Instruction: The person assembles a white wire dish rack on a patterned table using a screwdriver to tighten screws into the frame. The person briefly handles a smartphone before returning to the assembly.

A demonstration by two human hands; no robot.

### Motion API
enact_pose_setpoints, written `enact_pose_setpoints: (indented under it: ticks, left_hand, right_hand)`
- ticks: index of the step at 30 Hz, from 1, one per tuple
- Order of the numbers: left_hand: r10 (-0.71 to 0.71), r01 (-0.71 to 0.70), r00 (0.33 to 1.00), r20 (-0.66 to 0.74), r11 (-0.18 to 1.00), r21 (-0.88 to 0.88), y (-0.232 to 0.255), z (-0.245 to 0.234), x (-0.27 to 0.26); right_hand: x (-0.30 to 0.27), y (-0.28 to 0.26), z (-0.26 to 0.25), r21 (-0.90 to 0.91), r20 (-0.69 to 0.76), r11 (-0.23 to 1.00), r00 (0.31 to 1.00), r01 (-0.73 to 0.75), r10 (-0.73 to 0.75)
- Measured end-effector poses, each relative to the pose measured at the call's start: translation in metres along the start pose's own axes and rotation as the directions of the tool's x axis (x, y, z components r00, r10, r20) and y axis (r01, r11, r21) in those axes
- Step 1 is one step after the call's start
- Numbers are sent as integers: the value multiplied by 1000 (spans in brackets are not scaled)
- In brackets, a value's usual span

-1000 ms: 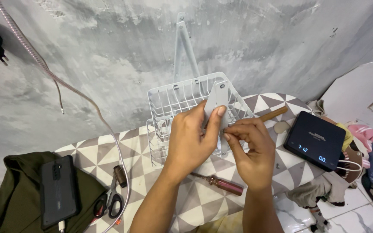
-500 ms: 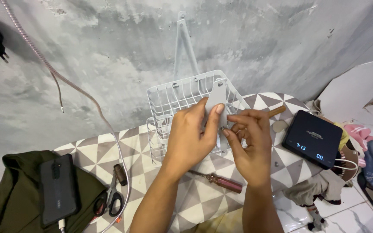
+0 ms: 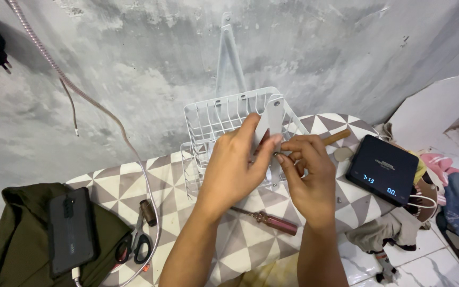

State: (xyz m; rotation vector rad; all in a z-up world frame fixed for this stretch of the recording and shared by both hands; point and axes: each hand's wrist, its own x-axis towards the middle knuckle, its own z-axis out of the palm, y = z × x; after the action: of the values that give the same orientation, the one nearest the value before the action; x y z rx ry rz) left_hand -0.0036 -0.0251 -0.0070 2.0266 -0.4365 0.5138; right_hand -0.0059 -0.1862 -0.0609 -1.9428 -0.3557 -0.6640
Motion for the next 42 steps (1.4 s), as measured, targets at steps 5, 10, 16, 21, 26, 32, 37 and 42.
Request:
enact_pose_setpoints:
  ticks: [5,10,16,21,26,32,37,42]
  left_hand:
    - [55,-57,998,16,947,315,0,-1,-12]
    - [69,-22,993,-99,911,412,6,10,-23]
    - [121,-33,973,-196,916,399,0,20,-28]
    - [104,-15,972,-210,922,386,-6,22,-28]
    - [61,18,976,-211,935,355,-7,20,-24]
    - [60,11,980,-192,938,346,-4,20,-25]
    - [88,-11,977,-195,930,367,-6,19,-25]
    - [104,-16,976,-193,913,408,-7,17,-25]
  right_hand:
    - [6,2,-4,9,33,999,999,-39,39]
    - [18,4,-16,63,185,994,979,-94,82]
    - [38,6,-28,143,381,980,922,-139,75]
    - [44,7,-31,204,455,959,886,-197,85]
    - [32,28,-64,181,169,940,950,-291,262]
    - [-20,93,-108,149,-116,917,914,-371,388]
    - [-64,128,-76,-384,-143,906,980,-181,135]
    - [-77,122,-54,-565,-14,802,974,-195,227]
